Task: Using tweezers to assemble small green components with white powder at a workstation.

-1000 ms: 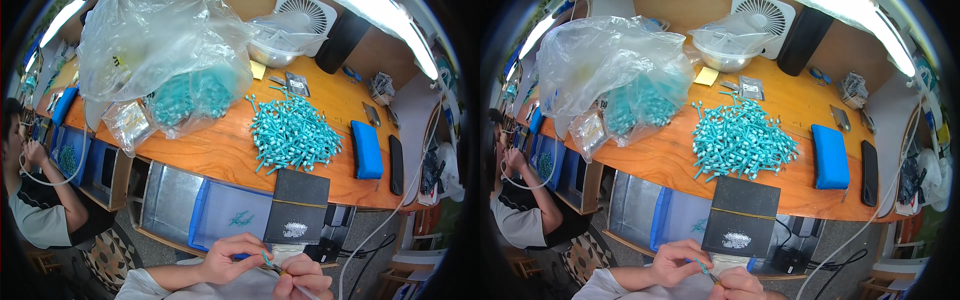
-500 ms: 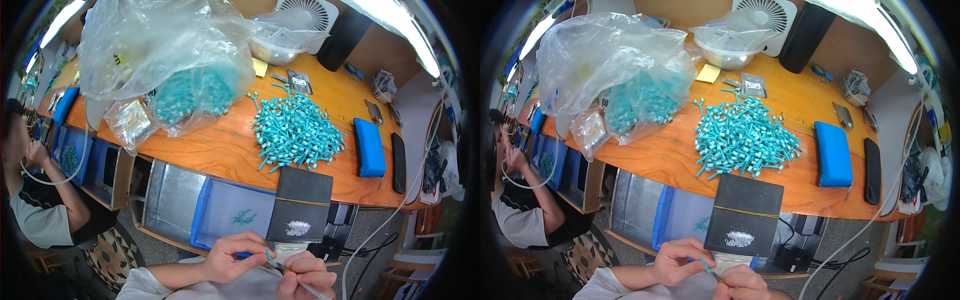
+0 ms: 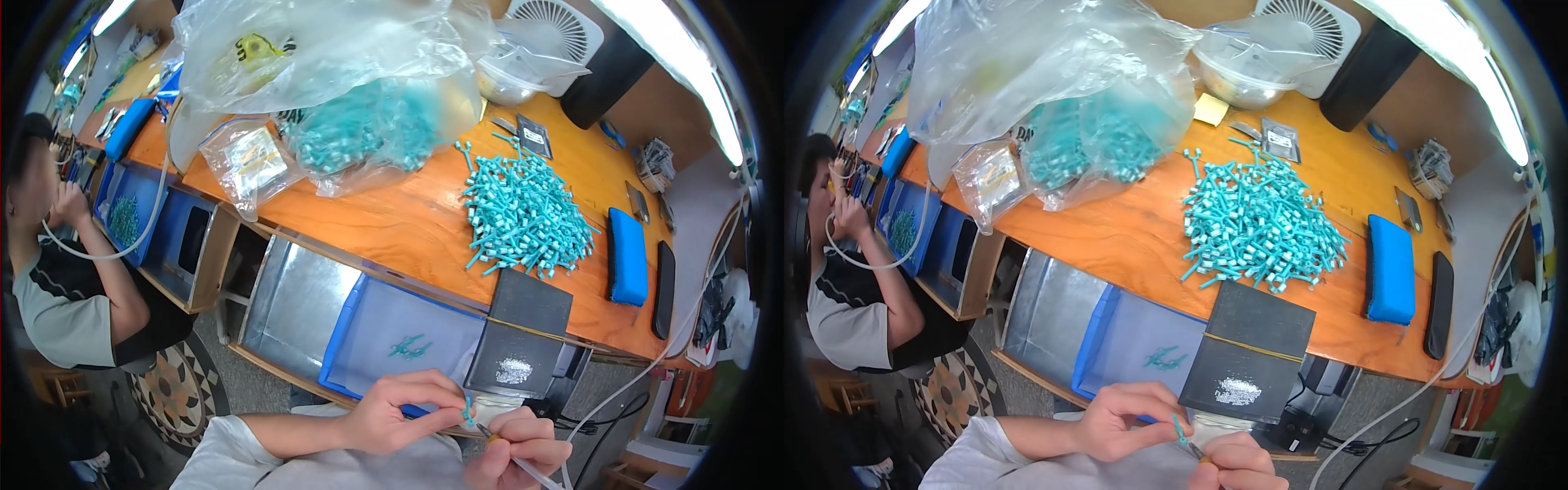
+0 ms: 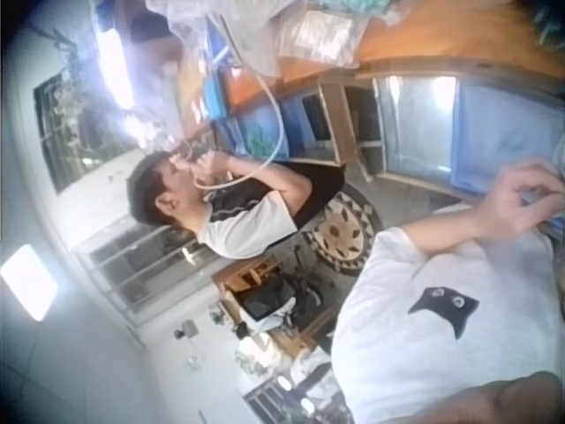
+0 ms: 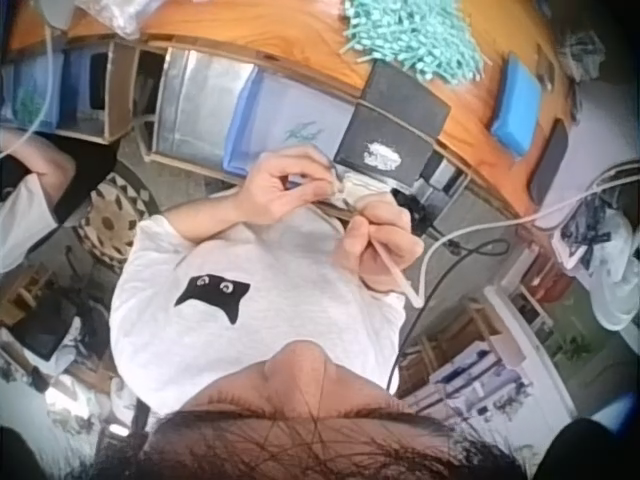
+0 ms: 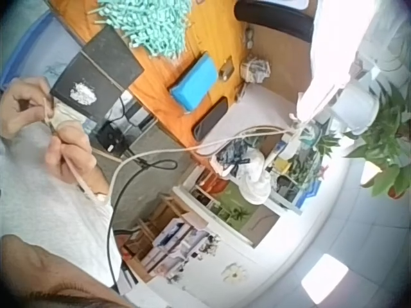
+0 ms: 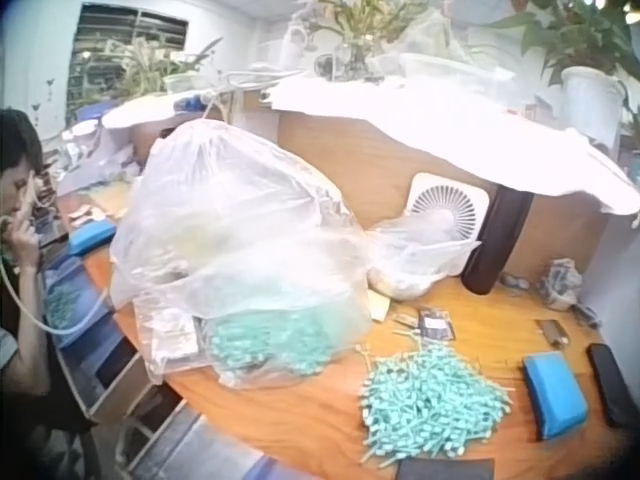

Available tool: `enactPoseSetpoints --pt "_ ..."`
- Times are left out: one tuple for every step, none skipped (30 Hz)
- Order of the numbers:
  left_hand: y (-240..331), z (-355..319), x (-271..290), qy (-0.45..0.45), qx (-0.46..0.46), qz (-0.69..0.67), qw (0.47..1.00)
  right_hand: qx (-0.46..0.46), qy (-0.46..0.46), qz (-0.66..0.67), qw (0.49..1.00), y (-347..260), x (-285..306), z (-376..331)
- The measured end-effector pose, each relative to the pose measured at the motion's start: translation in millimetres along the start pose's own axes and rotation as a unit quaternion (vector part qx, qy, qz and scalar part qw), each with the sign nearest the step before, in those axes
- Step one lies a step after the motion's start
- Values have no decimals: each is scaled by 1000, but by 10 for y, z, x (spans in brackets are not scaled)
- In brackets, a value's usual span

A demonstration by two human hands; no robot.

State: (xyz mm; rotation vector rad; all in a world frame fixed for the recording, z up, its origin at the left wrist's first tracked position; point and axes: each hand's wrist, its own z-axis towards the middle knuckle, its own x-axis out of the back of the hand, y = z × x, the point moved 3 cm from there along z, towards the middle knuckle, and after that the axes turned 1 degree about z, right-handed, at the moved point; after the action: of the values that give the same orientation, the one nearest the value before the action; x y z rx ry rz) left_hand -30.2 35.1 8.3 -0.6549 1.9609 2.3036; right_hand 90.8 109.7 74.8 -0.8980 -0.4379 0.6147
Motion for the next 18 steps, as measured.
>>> enactPoseSetpoints --pt "-4 5 4 -2 -1 -4 1000 -4 3 -1 1000 7 -5 -6" --pt "-11 8 8 1 -1 -4 1000 -9 6 -1 1000 15 -10 -9" --pt "-18 11 9 2 -2 -10 1000 -10 4 0 1000 19 -11 -6" --pt "-15 13 5 1 -3 -14 1000 -13 -5 -6 1000 13 -4 0" --pt "-11 12 6 2 -3 -14 1000 -15 -14 -11 1000 10 2 3" --pt "-11 12 7 2 -1 -11 1000 -15 -14 -10 1000 11 9 4" --pt "-2 10 4 0 0 -9 1000 -16 -22 -14 1000 2 9 6" --pt "4 6 5 0 -1 -9 1000 -17 -30 -18 999 -8 7 8" --pt "8 2 6 -1 -4 -5 1000 -16 -31 -19 999 -18 8 9" --pt "4 6 7 -1 -5 -1 1000 -17 -32 -21 999 -15 13 10" --pt "6 10 6 -1 -5 -1 1000 -17 -33 -24 999 -14 16 12" --pt "10 14 4 0 -3 -5 1000 -17 -34 -24 999 -15 17 15" --pt "11 16 4 0 0 -9 1000 -19 -34 -28 999 -15 16 16" --pt "13 17 5 1 0 -9 1000 -20 -34 -31 999 -14 15 18" --pt "14 20 5 0 1 -8 1000 -20 -34 -31 999 -13 13 17" --pt "15 20 6 0 2 -8 1000 -25 -30 -28 999 -10 12 12" --pt "19 22 11 0 2 -8 1000 -30 -26 -24 999 -8 13 10" --pt "29 25 17 -1 -6 3 1000 -30 -26 -24 999 -11 23 18"
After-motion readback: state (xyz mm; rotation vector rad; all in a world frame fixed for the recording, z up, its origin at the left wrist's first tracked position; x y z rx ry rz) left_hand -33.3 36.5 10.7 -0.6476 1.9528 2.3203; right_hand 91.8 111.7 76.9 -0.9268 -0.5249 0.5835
